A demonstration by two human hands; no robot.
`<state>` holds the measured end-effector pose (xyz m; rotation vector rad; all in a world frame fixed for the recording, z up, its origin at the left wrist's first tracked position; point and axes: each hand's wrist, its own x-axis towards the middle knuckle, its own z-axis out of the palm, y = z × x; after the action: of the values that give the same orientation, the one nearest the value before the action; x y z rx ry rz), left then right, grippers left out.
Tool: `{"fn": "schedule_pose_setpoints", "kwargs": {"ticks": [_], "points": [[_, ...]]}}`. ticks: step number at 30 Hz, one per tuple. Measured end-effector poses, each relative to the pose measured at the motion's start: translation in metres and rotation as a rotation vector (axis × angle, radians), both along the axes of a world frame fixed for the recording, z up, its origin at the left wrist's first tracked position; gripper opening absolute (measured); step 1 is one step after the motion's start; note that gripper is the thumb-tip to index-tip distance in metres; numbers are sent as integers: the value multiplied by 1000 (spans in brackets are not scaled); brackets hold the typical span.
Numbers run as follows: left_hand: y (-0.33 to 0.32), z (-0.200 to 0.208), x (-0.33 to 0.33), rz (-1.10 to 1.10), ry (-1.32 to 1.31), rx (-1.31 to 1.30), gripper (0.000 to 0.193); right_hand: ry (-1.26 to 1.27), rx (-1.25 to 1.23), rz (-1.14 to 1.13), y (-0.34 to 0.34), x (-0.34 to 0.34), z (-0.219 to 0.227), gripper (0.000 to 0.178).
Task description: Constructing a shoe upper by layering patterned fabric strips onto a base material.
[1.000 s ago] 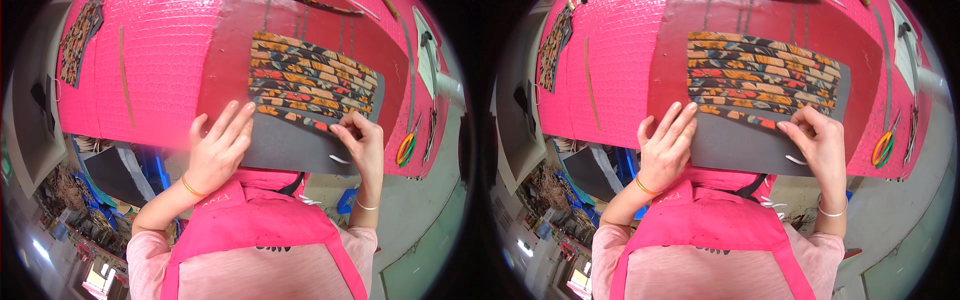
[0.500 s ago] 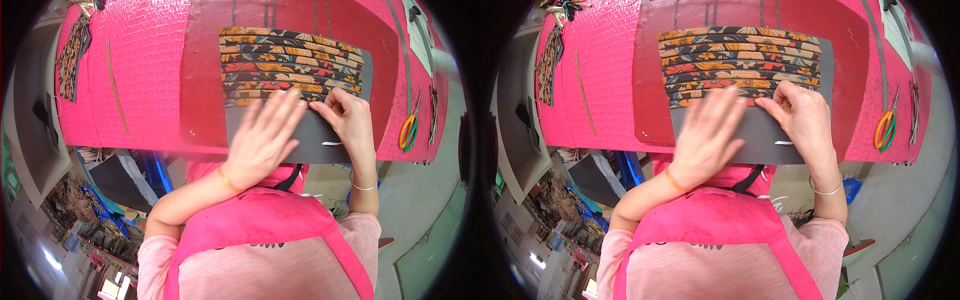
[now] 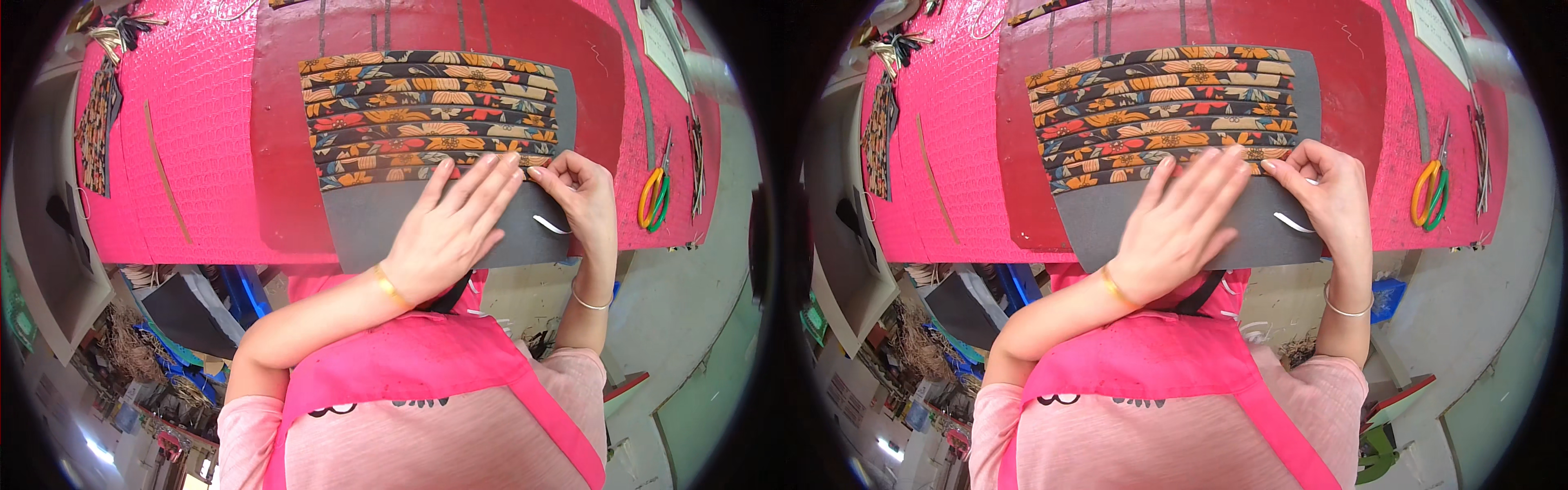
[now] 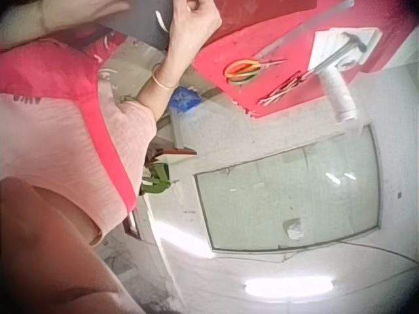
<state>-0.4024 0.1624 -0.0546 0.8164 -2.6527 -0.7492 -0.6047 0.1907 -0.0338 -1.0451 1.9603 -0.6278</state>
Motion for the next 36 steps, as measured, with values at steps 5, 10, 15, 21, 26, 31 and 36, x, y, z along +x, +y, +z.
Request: {"fn": "schedule_pose_setpoints", "kwargs": {"ticks": [5, 10, 15, 21, 26, 31, 36], "points": [[3, -5, -5, 21, -127, -132, 66, 179, -166, -191, 29, -69, 10, 11], [9, -7, -28, 83, -139, -273, 59, -283, 245, 186, 102, -29, 46, 13], [4, -2, -16, 35, -60, -131, 53, 41, -9, 922, 38, 10, 81, 20], [-19, 9, 22, 170, 243, 199, 40, 309, -1002, 597, -173, 101, 15, 19], [-53, 26, 61, 340, 482, 178, 28, 515, -920, 639, -223, 129, -25, 21], [-79, 34, 90, 653, 871, 1282, 22, 252, -1004, 760, -119, 109, 15, 19], [-74, 28, 87, 544, 796, 1447, 19, 288, -1000, 713, -77, 109, 21, 23]]}}
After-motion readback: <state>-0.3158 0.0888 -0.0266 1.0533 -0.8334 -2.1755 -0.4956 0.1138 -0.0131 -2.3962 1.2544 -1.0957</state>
